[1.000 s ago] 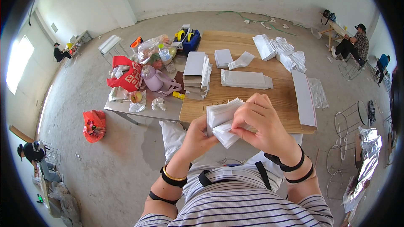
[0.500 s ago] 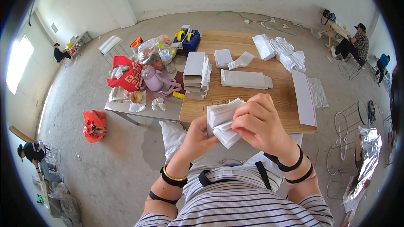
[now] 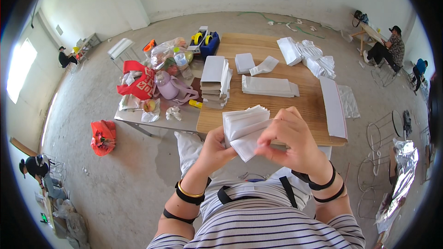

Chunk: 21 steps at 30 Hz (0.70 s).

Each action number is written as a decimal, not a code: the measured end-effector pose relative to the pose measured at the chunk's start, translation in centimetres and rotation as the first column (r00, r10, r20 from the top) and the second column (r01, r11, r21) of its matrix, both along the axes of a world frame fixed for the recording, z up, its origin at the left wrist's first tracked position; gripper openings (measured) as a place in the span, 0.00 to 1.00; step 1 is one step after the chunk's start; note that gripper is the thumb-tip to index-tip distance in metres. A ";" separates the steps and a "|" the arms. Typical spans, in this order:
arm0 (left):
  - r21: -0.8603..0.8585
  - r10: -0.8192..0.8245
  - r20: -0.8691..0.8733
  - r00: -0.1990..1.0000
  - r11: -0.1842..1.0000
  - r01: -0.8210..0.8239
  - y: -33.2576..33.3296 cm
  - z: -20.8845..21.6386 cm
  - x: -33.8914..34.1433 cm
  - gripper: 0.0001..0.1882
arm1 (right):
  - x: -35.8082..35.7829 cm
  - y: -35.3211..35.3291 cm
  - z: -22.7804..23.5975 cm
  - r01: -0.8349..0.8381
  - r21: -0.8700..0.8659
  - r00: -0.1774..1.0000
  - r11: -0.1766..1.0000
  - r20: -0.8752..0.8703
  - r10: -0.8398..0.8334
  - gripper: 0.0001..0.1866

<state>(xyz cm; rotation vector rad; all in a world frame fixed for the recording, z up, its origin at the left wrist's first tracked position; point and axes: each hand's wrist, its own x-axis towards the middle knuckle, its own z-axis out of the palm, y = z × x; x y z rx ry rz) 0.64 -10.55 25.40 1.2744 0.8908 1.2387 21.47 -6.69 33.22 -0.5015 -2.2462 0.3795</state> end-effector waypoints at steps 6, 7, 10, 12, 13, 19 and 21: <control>0.008 -0.004 -0.036 0.999 1.000 0.005 -0.3 0.6 0.3 0.20 | -0.3 0.7 -0.1 0.117 0.061 0.993 0.991 0.016 -0.119 0.14; 0.021 -0.001 -0.060 0.998 1.000 0.002 -0.3 0.7 0.3 0.20 | -0.4 0.8 -0.1 0.122 0.113 0.992 0.986 0.019 -0.125 0.14; 0.046 0.015 -0.091 0.996 0.999 -0.011 -0.4 0.7 0.4 0.20 | -0.5 0.5 -0.3 0.142 -0.005 0.987 0.990 -0.078 -0.142 0.12; 0.059 0.023 -0.098 0.995 0.998 -0.018 -0.4 0.8 0.4 0.21 | -0.5 0.8 -0.4 0.111 -0.001 0.989 0.994 -0.097 -0.111 0.12; 0.067 0.027 -0.110 0.994 0.998 -0.019 -0.4 1.0 0.5 0.21 | -0.5 0.9 -0.5 0.082 0.005 0.990 0.997 -0.115 -0.081 0.11; 0.083 0.026 -0.128 0.991 0.996 -0.016 -0.4 1.3 0.7 0.20 | -0.6 0.6 0.1 0.147 0.013 0.985 0.989 -0.097 -0.145 0.12; 0.089 0.025 -0.138 0.990 0.996 -0.013 -0.5 1.6 0.8 0.20 | -0.3 0.9 0.2 0.144 0.034 0.989 0.989 -0.048 -0.142 0.14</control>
